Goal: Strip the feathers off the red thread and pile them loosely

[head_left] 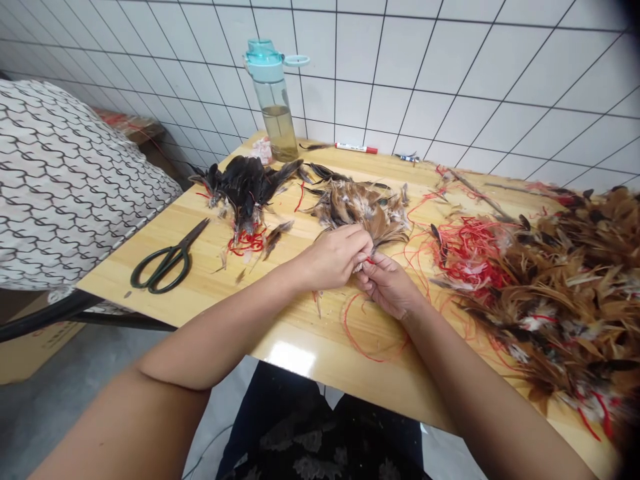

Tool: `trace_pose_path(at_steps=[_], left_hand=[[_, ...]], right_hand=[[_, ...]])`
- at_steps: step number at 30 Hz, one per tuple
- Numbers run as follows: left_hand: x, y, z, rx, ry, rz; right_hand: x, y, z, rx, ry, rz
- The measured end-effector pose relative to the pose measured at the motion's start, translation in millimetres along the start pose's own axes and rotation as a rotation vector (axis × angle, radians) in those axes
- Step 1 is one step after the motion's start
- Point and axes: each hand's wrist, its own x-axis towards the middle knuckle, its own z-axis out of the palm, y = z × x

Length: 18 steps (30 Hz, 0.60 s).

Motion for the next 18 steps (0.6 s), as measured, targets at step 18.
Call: trace_pose_path(at_steps=[18], left_hand=[[2, 10, 24.0, -0.287, 0.332, -0.117]], right_hand=[[0, -8, -7, 0.099, -0.048, 0.004]])
